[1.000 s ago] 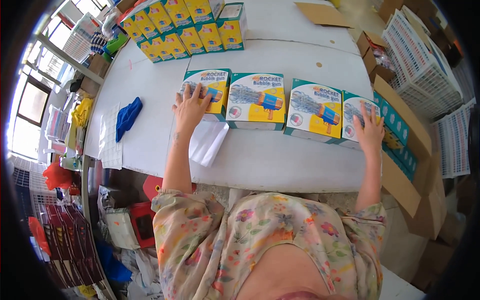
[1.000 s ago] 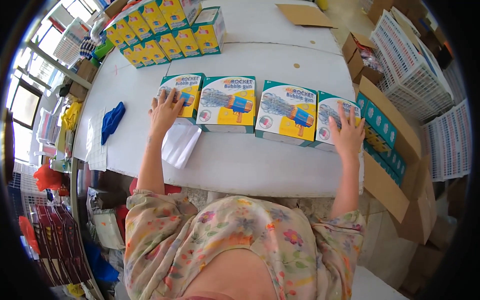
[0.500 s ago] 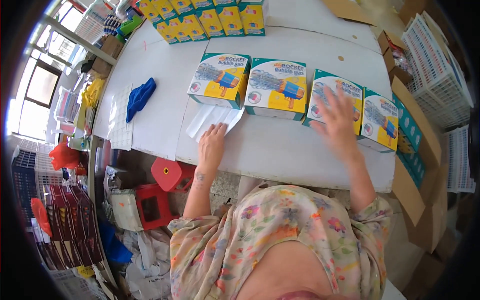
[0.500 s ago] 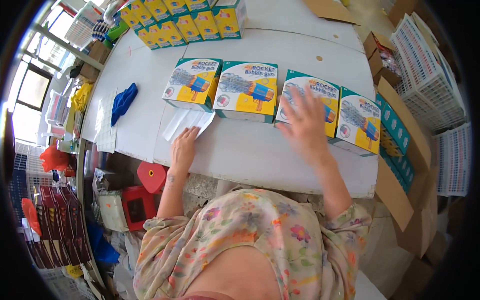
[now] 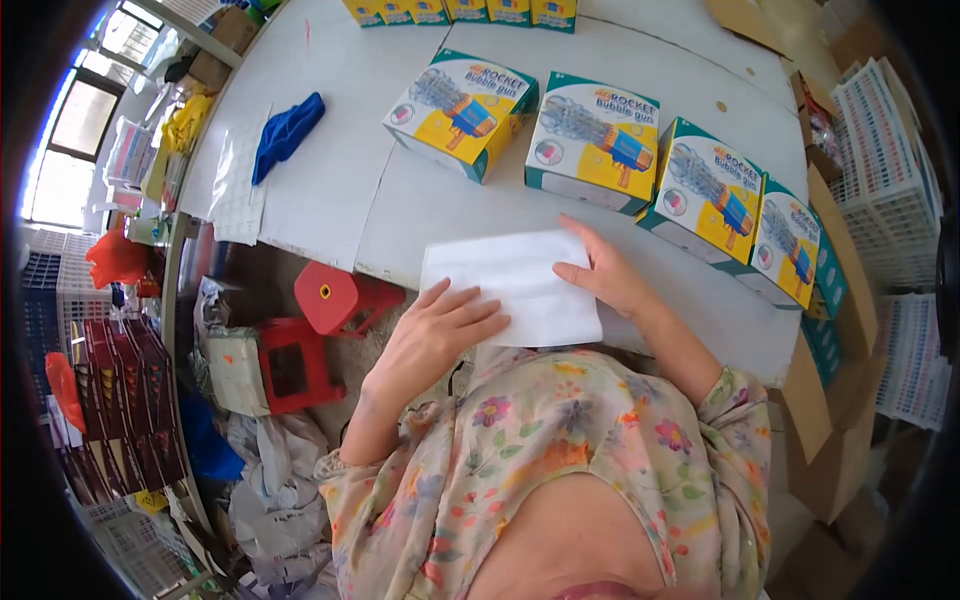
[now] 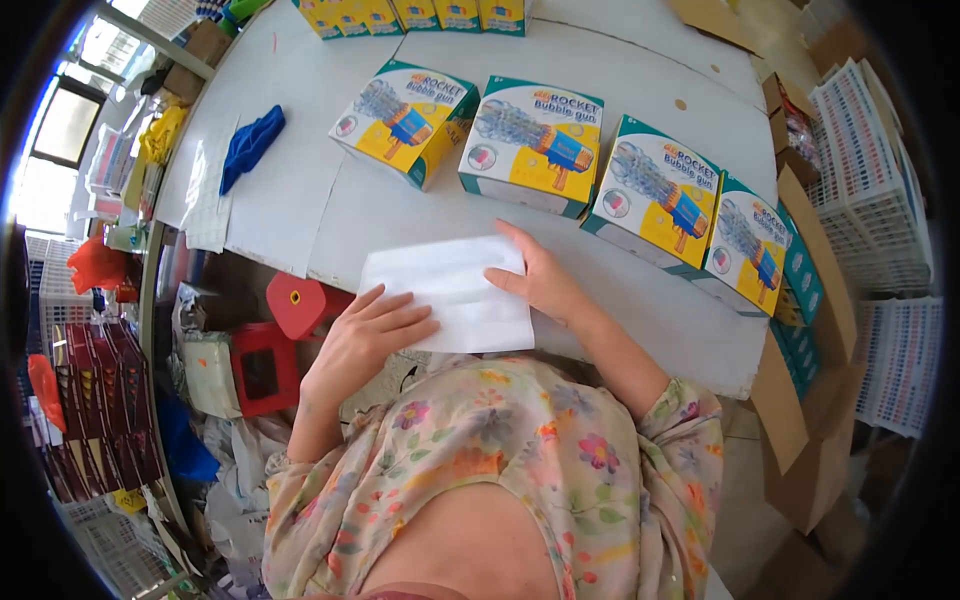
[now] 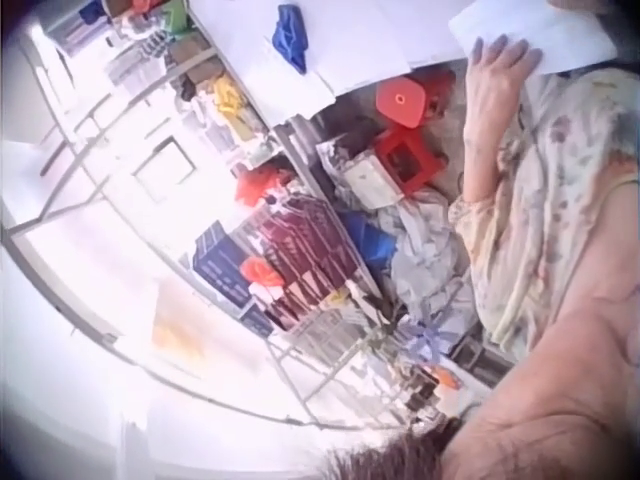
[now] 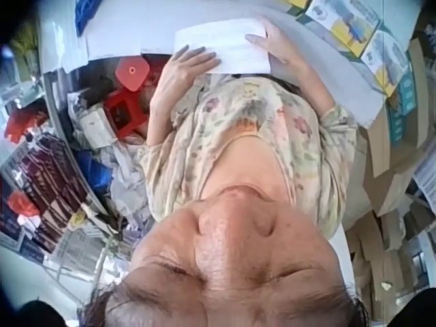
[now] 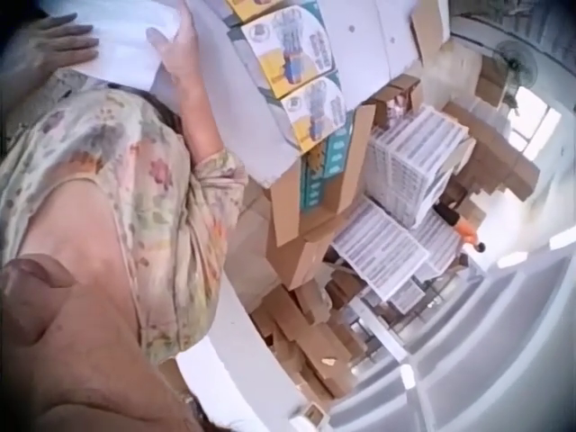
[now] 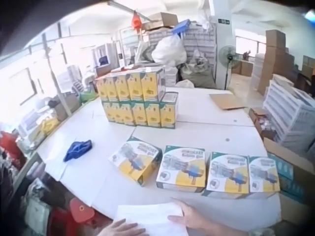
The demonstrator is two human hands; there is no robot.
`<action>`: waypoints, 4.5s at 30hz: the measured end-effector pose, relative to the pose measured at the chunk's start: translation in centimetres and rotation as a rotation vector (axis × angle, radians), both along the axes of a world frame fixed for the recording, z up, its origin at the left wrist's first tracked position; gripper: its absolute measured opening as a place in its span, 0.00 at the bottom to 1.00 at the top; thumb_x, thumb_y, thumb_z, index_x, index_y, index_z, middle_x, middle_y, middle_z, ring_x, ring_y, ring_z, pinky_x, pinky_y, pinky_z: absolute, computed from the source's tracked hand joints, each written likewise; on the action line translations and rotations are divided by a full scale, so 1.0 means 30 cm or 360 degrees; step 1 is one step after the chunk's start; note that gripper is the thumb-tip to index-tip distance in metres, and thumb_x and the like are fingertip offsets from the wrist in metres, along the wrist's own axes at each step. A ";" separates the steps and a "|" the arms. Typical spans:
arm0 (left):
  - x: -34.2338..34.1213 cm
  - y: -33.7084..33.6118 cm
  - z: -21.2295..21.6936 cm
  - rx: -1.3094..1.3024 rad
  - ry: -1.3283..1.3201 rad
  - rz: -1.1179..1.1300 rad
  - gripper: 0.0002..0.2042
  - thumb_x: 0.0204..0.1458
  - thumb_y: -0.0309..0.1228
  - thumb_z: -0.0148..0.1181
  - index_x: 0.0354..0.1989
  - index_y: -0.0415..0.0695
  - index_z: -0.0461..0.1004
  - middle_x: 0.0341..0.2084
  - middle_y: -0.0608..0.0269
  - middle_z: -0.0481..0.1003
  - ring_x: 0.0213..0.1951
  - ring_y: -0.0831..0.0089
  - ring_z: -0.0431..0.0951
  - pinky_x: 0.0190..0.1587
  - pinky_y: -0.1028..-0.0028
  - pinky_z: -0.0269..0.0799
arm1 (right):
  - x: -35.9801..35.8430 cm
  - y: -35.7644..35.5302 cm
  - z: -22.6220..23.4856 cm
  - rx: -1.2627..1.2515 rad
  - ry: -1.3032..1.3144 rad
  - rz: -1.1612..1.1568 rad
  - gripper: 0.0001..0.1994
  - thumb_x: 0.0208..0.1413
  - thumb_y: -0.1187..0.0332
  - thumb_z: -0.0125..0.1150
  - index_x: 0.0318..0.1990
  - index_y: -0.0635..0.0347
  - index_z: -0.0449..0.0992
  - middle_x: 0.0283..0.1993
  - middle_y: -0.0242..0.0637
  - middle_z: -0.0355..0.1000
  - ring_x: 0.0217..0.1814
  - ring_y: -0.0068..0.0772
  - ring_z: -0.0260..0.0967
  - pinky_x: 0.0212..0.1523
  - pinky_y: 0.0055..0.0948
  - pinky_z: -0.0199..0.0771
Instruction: Packaging product boxes into larger shipping cartons and organizing inventory on a worktable.
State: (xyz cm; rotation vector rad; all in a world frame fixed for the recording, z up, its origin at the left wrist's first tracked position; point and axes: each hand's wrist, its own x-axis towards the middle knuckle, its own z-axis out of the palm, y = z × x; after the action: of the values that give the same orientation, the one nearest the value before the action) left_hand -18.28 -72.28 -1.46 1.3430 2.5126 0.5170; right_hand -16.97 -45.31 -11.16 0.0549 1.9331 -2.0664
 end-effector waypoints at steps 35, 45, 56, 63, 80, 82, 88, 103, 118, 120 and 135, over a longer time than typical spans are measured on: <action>-0.239 0.137 -0.081 0.1730 -0.0489 0.1267 0.12 0.57 0.33 0.59 0.26 0.38 0.70 0.19 0.75 0.65 0.26 0.88 0.60 0.25 0.82 0.58 | -0.067 0.244 0.255 0.0376 0.0200 -0.0395 0.34 0.60 0.42 0.46 0.65 0.59 0.58 0.51 0.41 0.71 0.44 0.31 0.73 0.45 0.23 0.72; -0.183 0.196 -0.176 0.1421 0.0292 0.1304 0.33 0.44 0.34 0.69 0.59 0.45 0.62 0.54 0.53 0.67 0.55 0.57 0.68 0.60 0.59 0.60 | -0.028 0.077 0.204 -0.0100 0.0723 -0.0612 0.37 0.52 0.81 0.58 0.69 0.56 0.51 0.64 0.38 0.60 0.62 0.28 0.61 0.61 0.25 0.60; -0.112 0.244 -0.082 0.0352 -0.0142 0.0190 0.38 0.36 0.38 0.72 0.60 0.50 0.63 0.48 0.56 0.70 0.52 0.57 0.70 0.60 0.57 0.59 | 0.049 0.102 0.204 0.0009 0.0394 -0.0507 0.24 0.55 0.81 0.55 0.62 0.59 0.65 0.50 0.35 0.71 0.47 0.20 0.69 0.47 0.19 0.70; -0.102 0.340 -0.151 0.0286 0.0053 0.0315 0.31 0.30 0.28 0.74 0.49 0.46 0.70 0.35 0.53 0.72 0.39 0.52 0.73 0.41 0.60 0.70 | 0.082 0.186 0.140 0.0695 0.0944 -0.0546 0.25 0.51 0.70 0.63 0.58 0.61 0.68 0.55 0.42 0.71 0.53 0.29 0.70 0.51 0.32 0.71; -0.063 0.481 -0.069 0.0292 0.0301 -0.0333 0.26 0.36 0.39 0.71 0.43 0.42 0.69 0.30 0.56 0.70 0.34 0.52 0.73 0.31 0.59 0.68 | 0.217 0.210 0.223 0.1772 0.0765 0.0092 0.19 0.42 0.63 0.68 0.43 0.56 0.73 0.35 0.39 0.73 0.40 0.43 0.71 0.41 0.41 0.70; -0.080 0.473 -0.091 0.0283 0.0293 -0.0323 0.18 0.42 0.34 0.67 0.41 0.41 0.71 0.29 0.55 0.70 0.32 0.53 0.73 0.31 0.59 0.68 | 0.213 0.218 0.224 0.1542 0.0788 0.0087 0.18 0.44 0.64 0.67 0.43 0.58 0.72 0.32 0.42 0.73 0.39 0.49 0.72 0.38 0.42 0.72; -0.102 0.454 -0.089 0.0649 -0.0122 -0.0206 0.10 0.41 0.24 0.65 0.33 0.38 0.73 0.27 0.53 0.71 0.28 0.54 0.72 0.32 0.61 0.67 | 0.200 0.229 0.248 0.1300 0.0729 0.0158 0.21 0.44 0.63 0.68 0.46 0.61 0.72 0.38 0.48 0.75 0.43 0.52 0.72 0.41 0.44 0.71; -0.078 0.495 -0.058 0.0453 0.0470 -0.0131 0.05 0.46 0.26 0.60 0.28 0.38 0.72 0.25 0.56 0.72 0.33 0.55 0.71 0.37 0.61 0.65 | 0.189 0.253 0.278 0.1309 0.0675 0.0084 0.19 0.45 0.66 0.67 0.45 0.59 0.72 0.37 0.48 0.75 0.41 0.52 0.73 0.39 0.45 0.70; -0.128 0.467 -0.089 0.0572 0.0261 -0.0059 0.02 0.49 0.25 0.53 0.26 0.41 0.68 0.24 0.53 0.72 0.32 0.54 0.72 0.36 0.60 0.66 | 0.158 0.234 0.208 0.1485 0.1124 -0.0242 0.13 0.46 0.72 0.63 0.41 0.57 0.78 0.36 0.38 0.74 0.39 0.41 0.72 0.41 0.35 0.72; -0.125 0.471 -0.076 0.0524 0.0230 0.0068 0.02 0.49 0.25 0.53 0.27 0.41 0.69 0.24 0.56 0.72 0.32 0.56 0.73 0.36 0.61 0.66 | 0.152 0.233 0.230 0.1656 0.1342 -0.0303 0.16 0.43 0.74 0.66 0.44 0.58 0.78 0.39 0.36 0.74 0.39 0.40 0.71 0.40 0.36 0.71; -0.164 0.325 -0.134 0.0498 0.0198 0.0324 0.06 0.52 0.32 0.57 0.26 0.44 0.71 0.22 0.61 0.73 0.31 0.61 0.74 0.37 0.66 0.67 | 0.033 0.064 0.219 0.1838 0.1670 -0.0296 0.10 0.41 0.78 0.66 0.33 0.61 0.75 0.42 0.35 0.73 0.43 0.39 0.71 0.42 0.34 0.73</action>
State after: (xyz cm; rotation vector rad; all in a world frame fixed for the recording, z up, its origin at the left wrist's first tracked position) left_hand -23.18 -62.54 -5.47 1.2571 2.7761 0.9291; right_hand -15.99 -43.40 -4.60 -0.7340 3.5668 -0.6990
